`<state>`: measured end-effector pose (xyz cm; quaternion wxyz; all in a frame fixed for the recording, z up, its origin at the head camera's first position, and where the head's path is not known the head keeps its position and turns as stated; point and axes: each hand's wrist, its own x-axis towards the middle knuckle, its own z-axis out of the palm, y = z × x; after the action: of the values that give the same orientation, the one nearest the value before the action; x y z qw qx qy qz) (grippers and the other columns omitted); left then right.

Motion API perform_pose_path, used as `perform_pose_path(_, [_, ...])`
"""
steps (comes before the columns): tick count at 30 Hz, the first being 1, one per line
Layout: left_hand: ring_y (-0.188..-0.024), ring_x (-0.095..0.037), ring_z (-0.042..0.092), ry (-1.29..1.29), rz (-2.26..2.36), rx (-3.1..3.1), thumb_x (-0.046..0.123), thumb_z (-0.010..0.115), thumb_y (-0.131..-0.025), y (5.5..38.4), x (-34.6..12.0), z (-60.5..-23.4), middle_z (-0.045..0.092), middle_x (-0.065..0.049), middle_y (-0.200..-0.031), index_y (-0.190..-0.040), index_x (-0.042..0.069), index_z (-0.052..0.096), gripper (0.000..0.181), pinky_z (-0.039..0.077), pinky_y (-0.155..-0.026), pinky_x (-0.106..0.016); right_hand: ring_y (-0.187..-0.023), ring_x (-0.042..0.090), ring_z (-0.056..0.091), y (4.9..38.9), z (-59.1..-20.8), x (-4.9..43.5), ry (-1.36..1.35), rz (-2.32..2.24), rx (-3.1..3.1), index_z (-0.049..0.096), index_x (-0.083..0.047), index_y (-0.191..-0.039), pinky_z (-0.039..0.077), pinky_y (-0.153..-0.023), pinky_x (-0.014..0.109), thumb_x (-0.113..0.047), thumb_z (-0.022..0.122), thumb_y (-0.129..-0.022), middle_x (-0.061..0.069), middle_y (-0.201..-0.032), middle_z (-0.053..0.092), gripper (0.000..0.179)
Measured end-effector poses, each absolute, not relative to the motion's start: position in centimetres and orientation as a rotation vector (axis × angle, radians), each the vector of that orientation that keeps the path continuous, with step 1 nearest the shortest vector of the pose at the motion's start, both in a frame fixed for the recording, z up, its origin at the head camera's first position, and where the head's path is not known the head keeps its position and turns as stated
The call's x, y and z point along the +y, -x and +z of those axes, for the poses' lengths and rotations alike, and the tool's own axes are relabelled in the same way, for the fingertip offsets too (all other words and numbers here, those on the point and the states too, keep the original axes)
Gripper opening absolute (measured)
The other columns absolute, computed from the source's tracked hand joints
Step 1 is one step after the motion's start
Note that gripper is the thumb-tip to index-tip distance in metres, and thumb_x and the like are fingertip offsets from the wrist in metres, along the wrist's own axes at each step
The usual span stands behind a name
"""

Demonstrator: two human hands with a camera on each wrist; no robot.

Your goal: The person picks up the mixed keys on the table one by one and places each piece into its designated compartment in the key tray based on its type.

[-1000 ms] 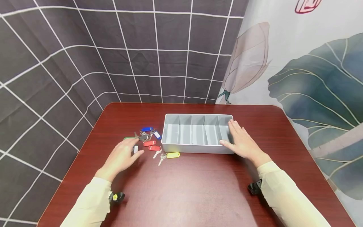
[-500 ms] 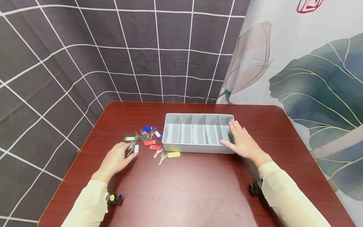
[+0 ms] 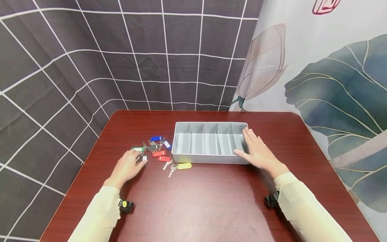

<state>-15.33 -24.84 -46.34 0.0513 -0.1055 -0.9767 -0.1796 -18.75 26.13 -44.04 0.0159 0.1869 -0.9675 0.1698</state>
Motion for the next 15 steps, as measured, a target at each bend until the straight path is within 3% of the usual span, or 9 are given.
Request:
perform_pose_path(10, [-0.096,-0.032,0.053,0.335,-0.5,-2.945,0.026,0.071,-0.086,15.4,-24.47,-46.83,0.059,-0.017,-0.105,-0.111,-0.003,0.068,0.038,0.045,-0.084,-0.05,-0.144,0.038,0.011,18.62,-44.17,26.18,-0.573,0.538,-2.995,0.017,0.003,-0.15,0.015,-0.11,0.06,-0.064,0.052,-0.088,0.021,-0.157,0.013,0.099])
perform_pose_path(15, [-0.098,-0.033,0.054,0.384,-0.479,-2.918,0.024,0.071,-0.086,15.18,-24.3,-47.0,0.06,-0.015,-0.103,-0.107,-0.001,0.069,0.033,0.045,-0.086,-0.05,-0.145,0.037,0.011,18.59,-44.2,26.21,-0.576,0.541,-2.996,0.017,0.003,-0.151,0.016,-0.11,0.06,-0.064,0.052,-0.088,0.02,-0.158,0.013,0.098])
